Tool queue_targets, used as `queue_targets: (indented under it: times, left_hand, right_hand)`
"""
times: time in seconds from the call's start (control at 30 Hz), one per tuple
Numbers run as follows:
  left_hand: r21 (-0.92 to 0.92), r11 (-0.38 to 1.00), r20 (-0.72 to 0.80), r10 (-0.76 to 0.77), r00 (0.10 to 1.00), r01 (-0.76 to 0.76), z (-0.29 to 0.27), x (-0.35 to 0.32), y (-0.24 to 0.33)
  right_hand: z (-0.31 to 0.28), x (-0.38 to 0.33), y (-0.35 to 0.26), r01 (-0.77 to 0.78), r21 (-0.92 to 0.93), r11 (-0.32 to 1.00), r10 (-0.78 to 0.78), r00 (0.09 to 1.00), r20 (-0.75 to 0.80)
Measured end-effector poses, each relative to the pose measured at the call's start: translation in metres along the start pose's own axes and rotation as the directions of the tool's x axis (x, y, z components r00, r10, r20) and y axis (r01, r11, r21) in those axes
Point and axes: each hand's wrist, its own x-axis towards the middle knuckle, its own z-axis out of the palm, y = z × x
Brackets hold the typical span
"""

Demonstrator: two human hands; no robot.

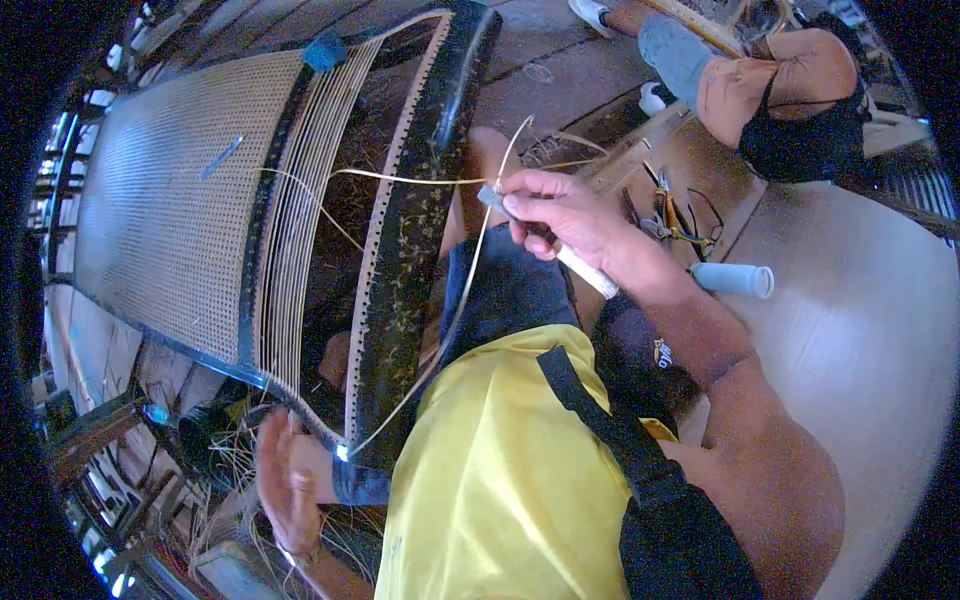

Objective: Repairing the seat of a rattan chair by weaving new material using an awl and sanding block.

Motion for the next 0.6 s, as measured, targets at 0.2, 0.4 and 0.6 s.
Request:
queue_targets:
  times: [0.2,0.4,0.6]
  left_hand:
    - [-0.197,0.966,0.179,0.202,0.963,-0.166,0.105,0.098,0.032]
    - [-0.636,0.314,0.726,-0.068,0.684,0.705,0.172,0.114,0.053]
    - [-0.862,0.24,0.345,-0.365,0.864,0.446,0.108,0.14,0.015]
  right_hand:
    - [0.052,-0.017,0.004,-0.129,-0.003,0.992,0.128,0.981,0.143]
    - [0.002,-0.038,-0.001,-0.14,-0.16,0.977,0.173,0.96,0.22]
    - [-0.159,-0.038,0.036,-0.134,-0.897,0.421,-0.036,0.986,-0.164]
